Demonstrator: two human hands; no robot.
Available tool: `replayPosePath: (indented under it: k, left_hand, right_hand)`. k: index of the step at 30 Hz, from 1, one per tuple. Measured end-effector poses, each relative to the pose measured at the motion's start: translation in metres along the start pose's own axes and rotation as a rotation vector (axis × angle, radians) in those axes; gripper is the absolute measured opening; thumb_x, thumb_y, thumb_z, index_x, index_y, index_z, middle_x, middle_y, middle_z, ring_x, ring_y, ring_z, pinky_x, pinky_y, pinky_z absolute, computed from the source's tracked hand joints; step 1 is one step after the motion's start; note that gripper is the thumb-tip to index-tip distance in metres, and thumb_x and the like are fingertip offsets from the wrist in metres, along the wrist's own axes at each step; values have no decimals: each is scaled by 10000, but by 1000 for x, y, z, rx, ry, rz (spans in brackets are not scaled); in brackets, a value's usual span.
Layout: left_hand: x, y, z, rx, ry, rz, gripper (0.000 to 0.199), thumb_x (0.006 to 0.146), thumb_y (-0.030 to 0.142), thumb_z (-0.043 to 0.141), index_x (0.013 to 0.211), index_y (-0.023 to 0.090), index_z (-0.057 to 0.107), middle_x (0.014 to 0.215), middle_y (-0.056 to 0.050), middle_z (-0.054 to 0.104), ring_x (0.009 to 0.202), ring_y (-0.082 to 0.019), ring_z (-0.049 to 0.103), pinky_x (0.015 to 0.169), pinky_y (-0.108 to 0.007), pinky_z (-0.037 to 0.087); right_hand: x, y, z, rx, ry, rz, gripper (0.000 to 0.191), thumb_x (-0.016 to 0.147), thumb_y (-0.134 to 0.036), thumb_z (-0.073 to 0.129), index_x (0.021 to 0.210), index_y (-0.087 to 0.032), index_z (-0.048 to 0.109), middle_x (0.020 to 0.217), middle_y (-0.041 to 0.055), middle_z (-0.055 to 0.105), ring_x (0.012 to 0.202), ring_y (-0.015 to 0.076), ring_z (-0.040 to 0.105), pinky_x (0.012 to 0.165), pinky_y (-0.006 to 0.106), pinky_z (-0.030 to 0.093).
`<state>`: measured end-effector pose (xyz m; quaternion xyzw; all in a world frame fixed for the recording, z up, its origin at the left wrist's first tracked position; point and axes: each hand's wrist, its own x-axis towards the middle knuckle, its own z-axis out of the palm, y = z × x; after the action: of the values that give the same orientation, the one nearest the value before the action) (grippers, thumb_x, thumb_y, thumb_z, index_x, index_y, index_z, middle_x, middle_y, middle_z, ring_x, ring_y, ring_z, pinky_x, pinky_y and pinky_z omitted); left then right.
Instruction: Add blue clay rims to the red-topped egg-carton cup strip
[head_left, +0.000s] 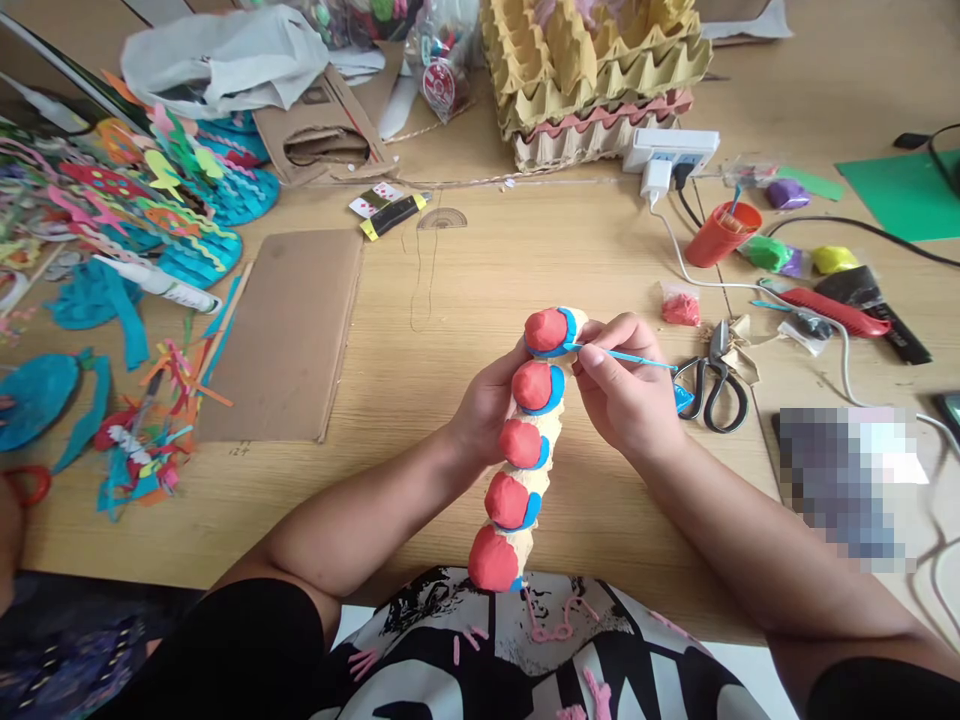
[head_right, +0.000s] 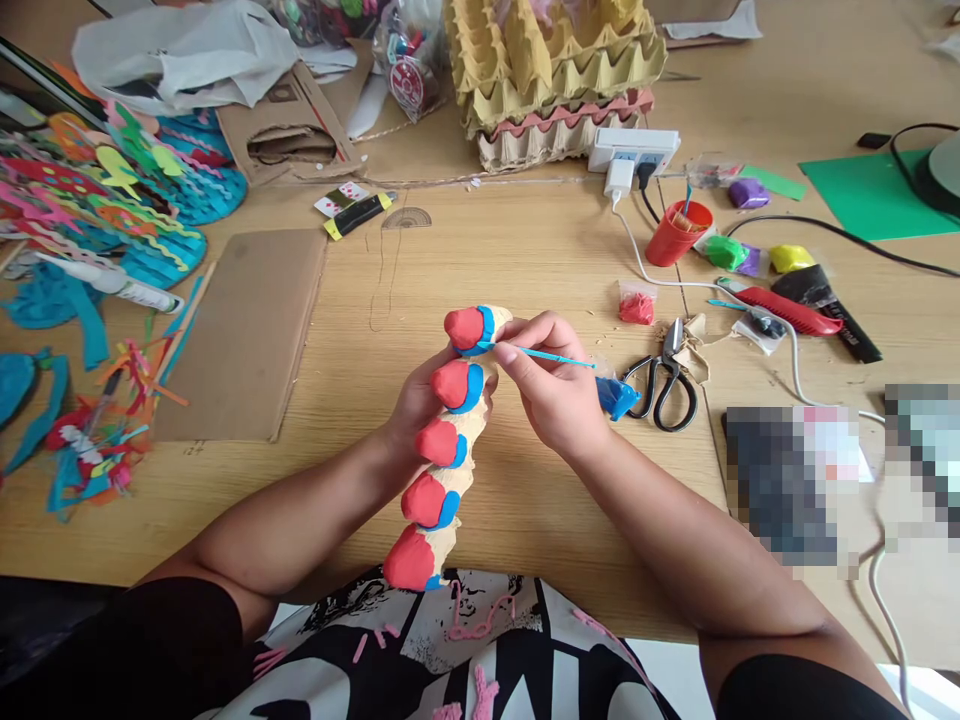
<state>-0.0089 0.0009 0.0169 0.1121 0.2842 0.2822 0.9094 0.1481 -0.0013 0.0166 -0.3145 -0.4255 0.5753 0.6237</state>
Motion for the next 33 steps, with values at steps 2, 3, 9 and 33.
replayPosePath:
  k: [2, 3, 9, 33]
  left_hand:
    - [1, 0, -1, -28, -21, -11, 430, 1022, 610, 469, 823, 241, 565, 493, 56, 398, 369, -107, 320, 410, -260, 307]
    - [1, 0, 0, -46, -27, -23, 431, 1022, 604, 473, 805, 240, 552, 493, 54, 399, 368, -106, 320, 405, -260, 294]
    - [1, 1, 4, -105, -35, -32, 438, 1021, 588, 483, 760, 235, 501, 477, 62, 349, 352, -90, 272, 382, -249, 228]
    - [2, -2, -5, 3, -45, -61, 374, 967, 644, 527, 957, 295, 664, 492, 67, 481, 283, -119, 360, 441, -279, 386]
  right_hand:
    - [-1, 1, 0, -26, 21, 1, 341, 769, -401, 911, 753, -256, 603, 825, -40, 688, 748, 118, 635, 820, 332, 562]
    - [-1, 2, -1, -30, 35, 1, 334, 771, -392, 911, 753, -257, 606, 822, -40, 689, 751, 119, 635, 812, 328, 559]
    - [-4, 7, -5, -45, 77, -41, 262, 820, -329, 881, 805, -269, 626, 908, -31, 727, 789, 127, 650, 811, 332, 555]
    - [4, -3, -2, 52, 27, 109, 336, 763, -405, 899, 758, -260, 596, 715, -51, 624, 660, 119, 552, 636, 276, 498]
